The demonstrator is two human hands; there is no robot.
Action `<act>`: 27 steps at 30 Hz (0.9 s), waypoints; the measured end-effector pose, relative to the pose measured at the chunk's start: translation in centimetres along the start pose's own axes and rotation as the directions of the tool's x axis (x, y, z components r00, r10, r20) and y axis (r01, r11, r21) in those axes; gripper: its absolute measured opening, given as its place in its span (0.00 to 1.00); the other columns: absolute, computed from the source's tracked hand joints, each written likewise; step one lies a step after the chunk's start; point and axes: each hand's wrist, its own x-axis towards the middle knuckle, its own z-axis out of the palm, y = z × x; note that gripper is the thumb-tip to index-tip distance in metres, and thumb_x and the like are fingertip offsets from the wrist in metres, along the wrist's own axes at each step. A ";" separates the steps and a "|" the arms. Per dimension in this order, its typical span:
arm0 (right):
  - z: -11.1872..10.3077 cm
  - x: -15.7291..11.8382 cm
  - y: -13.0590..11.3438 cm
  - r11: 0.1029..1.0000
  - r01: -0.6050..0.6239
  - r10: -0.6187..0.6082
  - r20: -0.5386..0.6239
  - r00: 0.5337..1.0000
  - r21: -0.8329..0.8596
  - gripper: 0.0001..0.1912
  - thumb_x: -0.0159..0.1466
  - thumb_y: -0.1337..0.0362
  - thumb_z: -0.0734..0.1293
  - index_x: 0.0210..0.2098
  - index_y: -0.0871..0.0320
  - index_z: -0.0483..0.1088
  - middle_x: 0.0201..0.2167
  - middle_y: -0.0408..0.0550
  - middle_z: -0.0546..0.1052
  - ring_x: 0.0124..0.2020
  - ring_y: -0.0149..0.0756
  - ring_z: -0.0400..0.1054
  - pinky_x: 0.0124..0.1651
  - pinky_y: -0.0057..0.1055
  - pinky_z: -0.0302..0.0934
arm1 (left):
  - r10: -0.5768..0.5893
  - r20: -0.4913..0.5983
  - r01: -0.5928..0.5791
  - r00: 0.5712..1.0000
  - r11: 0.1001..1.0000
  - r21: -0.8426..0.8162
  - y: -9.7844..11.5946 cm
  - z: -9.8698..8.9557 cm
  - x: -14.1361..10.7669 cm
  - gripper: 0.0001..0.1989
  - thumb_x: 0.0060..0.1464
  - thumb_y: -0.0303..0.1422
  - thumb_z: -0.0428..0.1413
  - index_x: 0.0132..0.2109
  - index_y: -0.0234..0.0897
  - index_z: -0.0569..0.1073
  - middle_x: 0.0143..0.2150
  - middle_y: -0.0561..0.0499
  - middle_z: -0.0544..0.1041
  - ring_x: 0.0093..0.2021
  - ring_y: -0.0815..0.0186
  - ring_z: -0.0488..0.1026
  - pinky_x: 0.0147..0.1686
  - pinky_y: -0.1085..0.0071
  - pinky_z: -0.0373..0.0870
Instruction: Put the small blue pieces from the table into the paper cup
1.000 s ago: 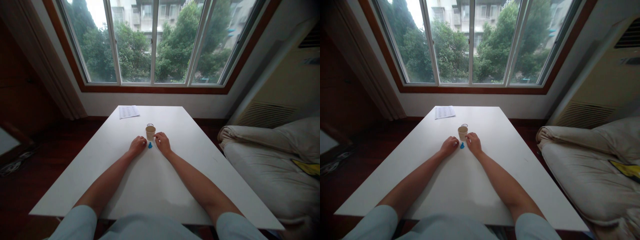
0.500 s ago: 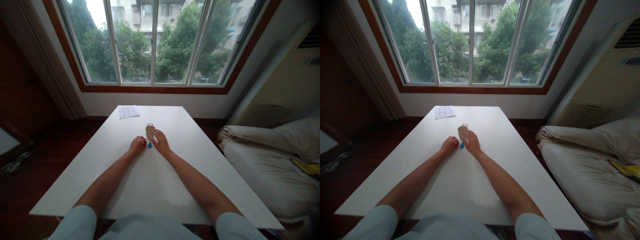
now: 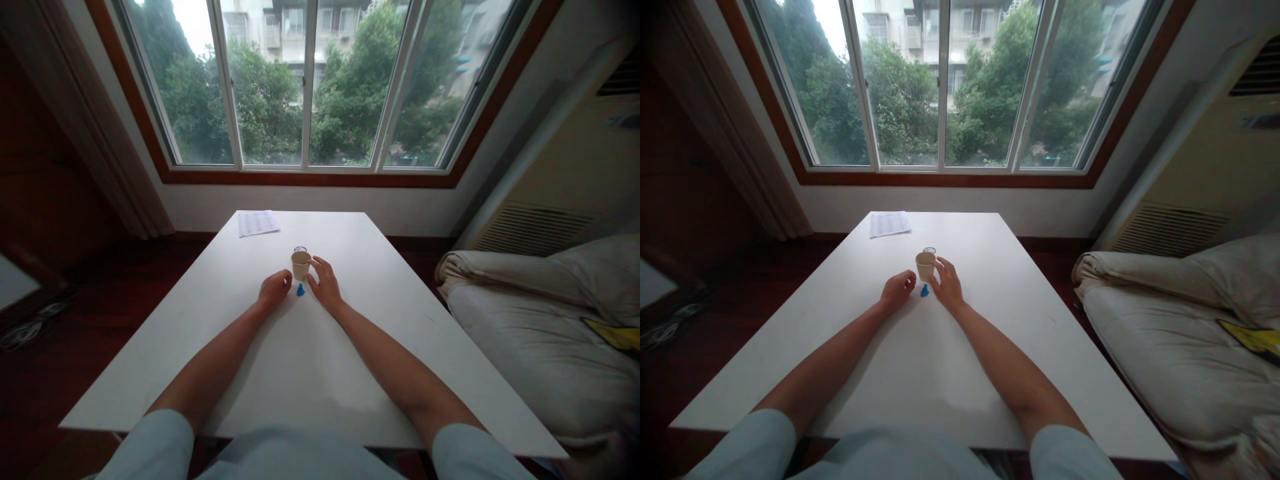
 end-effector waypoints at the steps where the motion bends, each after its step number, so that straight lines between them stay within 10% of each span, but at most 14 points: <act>1: 0.0 0.0 0.1 1.000 -0.009 0.009 -0.005 1.000 0.001 0.22 0.70 0.59 0.62 0.63 0.51 0.65 0.63 0.55 0.66 0.65 0.47 0.60 0.67 0.52 0.59 | -0.006 -0.008 0.005 1.000 1.000 -0.012 0.1 -0.1 0.0 0.05 0.61 0.29 0.52 0.40 0.42 0.73 0.36 0.54 0.77 0.32 0.68 0.70 0.36 0.72 0.63; 27: 0.9 -0.2 1.9 0.991 -0.125 0.129 -0.091 0.987 0.045 0.16 0.70 0.59 0.60 0.54 0.53 0.71 0.54 0.54 0.70 0.58 0.46 0.64 0.55 0.48 0.68 | -0.106 -0.077 0.059 0.991 0.887 -0.458 -0.9 1.0 0.6 0.07 0.55 0.27 0.51 0.37 0.38 0.73 0.30 0.55 0.72 0.29 0.69 0.69 0.33 0.73 0.66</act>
